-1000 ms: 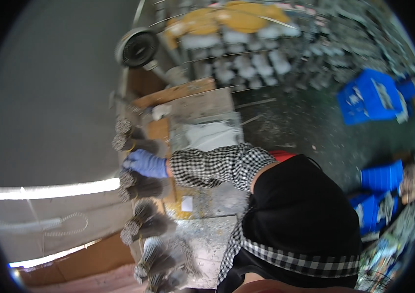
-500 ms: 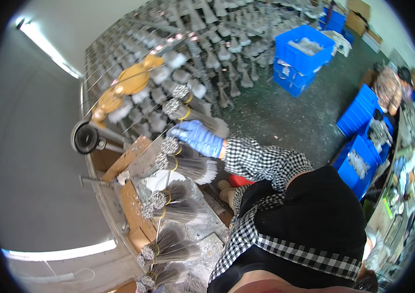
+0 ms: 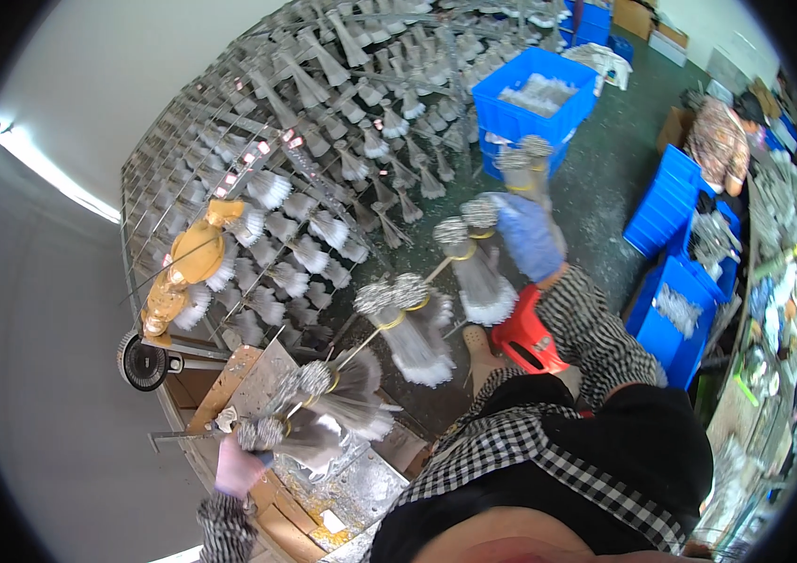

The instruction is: Dipping bristle bundles into white adhesive/paint and placing them on a circular drying rack.

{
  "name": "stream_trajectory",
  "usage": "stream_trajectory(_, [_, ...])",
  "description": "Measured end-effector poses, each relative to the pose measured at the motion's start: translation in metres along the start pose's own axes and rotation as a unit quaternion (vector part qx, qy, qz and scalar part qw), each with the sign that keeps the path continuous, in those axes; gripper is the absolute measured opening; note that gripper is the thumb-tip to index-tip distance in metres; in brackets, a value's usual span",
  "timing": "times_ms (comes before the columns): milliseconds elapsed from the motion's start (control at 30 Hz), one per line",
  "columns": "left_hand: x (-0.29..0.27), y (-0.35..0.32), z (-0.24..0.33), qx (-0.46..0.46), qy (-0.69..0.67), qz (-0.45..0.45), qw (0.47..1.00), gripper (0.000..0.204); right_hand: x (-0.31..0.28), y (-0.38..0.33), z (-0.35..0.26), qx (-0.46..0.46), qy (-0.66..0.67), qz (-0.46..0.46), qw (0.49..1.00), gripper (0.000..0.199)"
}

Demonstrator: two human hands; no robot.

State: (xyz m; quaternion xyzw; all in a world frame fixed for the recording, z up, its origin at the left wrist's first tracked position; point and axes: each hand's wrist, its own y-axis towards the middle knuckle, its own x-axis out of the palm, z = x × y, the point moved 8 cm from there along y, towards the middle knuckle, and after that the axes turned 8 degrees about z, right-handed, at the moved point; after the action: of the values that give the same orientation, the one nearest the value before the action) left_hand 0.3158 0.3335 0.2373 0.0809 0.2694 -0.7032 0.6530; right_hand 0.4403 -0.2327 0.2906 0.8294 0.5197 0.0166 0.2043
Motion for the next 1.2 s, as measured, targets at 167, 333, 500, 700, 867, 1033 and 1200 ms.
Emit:
stream_trajectory(167, [0.060,0.122,0.117,0.086,0.202,-0.070,0.973,0.045,-0.094,0.057,0.054,0.016,0.088,0.108,0.990,0.029])
stream_trajectory(333, [0.103,0.245,0.196,0.174,0.315,-0.114,0.926,0.055,-0.162,0.113,0.046,0.002,0.093,0.152,0.984,0.033])
stream_trajectory(500, [0.129,0.348,0.298,0.310,0.332,-0.094,0.886,0.045,-0.210,0.161,0.053,-0.003,0.162,0.189,0.969,0.033])
stream_trajectory(700, [0.149,0.480,0.367,0.341,0.375,-0.117,0.854,0.038,-0.198,0.216,0.017,0.010,0.199,0.259,0.945,0.033])
stream_trajectory(867, [0.140,0.567,0.411,0.466,0.324,-0.076,0.820,0.029,-0.172,0.272,0.022,0.003,0.178,0.287,0.941,0.035])
stream_trajectory(1033, [0.100,0.621,0.423,0.439,0.338,-0.014,0.832,0.025,-0.142,0.322,0.063,0.026,0.202,0.256,0.945,0.044])
stream_trajectory(1200, [0.059,0.678,0.404,0.369,0.372,0.052,0.850,0.029,-0.077,0.386,0.091,0.062,0.210,0.227,0.949,0.043])
